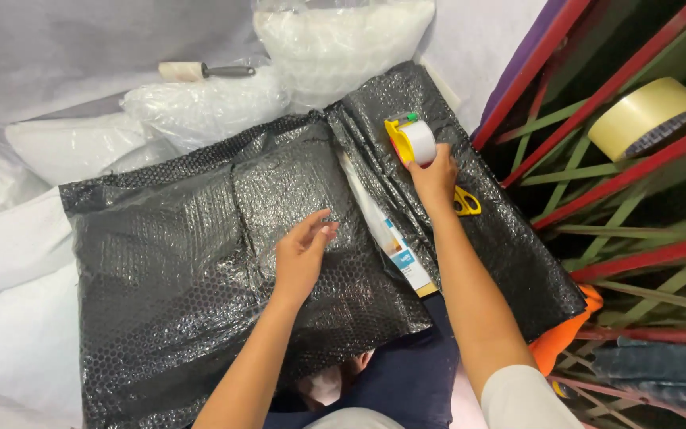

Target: Securing a pillow inside black bubble wrap using tape and scissors.

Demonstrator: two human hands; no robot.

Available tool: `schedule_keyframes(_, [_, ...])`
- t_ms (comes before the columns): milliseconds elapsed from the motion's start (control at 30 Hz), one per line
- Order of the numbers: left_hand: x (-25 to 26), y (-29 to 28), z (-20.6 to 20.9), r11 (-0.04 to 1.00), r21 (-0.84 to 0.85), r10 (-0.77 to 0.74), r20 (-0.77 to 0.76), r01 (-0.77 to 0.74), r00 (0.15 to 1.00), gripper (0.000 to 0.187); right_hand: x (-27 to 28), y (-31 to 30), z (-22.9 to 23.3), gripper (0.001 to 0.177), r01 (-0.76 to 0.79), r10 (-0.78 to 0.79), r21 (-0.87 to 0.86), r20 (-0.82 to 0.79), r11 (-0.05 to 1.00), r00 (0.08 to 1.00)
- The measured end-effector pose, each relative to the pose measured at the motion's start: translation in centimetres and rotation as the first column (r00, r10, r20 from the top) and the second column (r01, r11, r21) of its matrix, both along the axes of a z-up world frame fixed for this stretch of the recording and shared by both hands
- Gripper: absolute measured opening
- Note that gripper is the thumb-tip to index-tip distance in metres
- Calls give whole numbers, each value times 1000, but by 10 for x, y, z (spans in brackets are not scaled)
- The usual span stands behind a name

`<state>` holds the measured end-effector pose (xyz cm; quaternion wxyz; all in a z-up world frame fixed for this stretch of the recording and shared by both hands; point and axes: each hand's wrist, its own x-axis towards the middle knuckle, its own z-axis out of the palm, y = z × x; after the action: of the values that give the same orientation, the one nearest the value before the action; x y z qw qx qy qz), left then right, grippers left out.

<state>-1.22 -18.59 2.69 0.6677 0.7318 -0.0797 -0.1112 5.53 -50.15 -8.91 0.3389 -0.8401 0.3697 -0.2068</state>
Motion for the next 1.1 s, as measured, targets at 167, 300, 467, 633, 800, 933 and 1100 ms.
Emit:
schedule_keyframes(167, [7, -18, 1, 991, -127, -2, -238, -29, 971, 37, -42, 44, 40, 58, -22, 28, -29, 208, 999, 978])
schedule_keyframes(300, [2, -28, 16, 948, -307, -51, -390, -78, 920, 67, -103, 116, 81, 49, -159, 129, 29, 452, 987, 883])
schedule_keyframes(467, [-17, -27, 16, 848, -514, -97, -384, -126, 918, 83, -166, 198, 93, 60, -323, 184, 185, 525, 928, 831])
schedule_keyframes(633, [-31, 15, -12, 860, -498, -33, -278, -114, 960, 61, -207, 198, 90, 61, -658, 484, 214, 523, 722, 702])
schedule_keyframes(800, [-63, 51, -13, 901, -423, -211, -225, 100, 951, 71, -190, 172, 101, 50, -618, 328, 593, 530, 516, 782])
schedule_keyframes(933, [-86, 61, -12, 886, -419, -313, -225, 199, 923, 70, -176, 176, 100, 39, -587, 396, 671, 438, 454, 807])
schedule_keyframes(1100, [-101, 66, 9, 932, -172, -356, -271, 319, 894, 81, -176, 199, 110, 4, -649, 465, 550, 453, 526, 761])
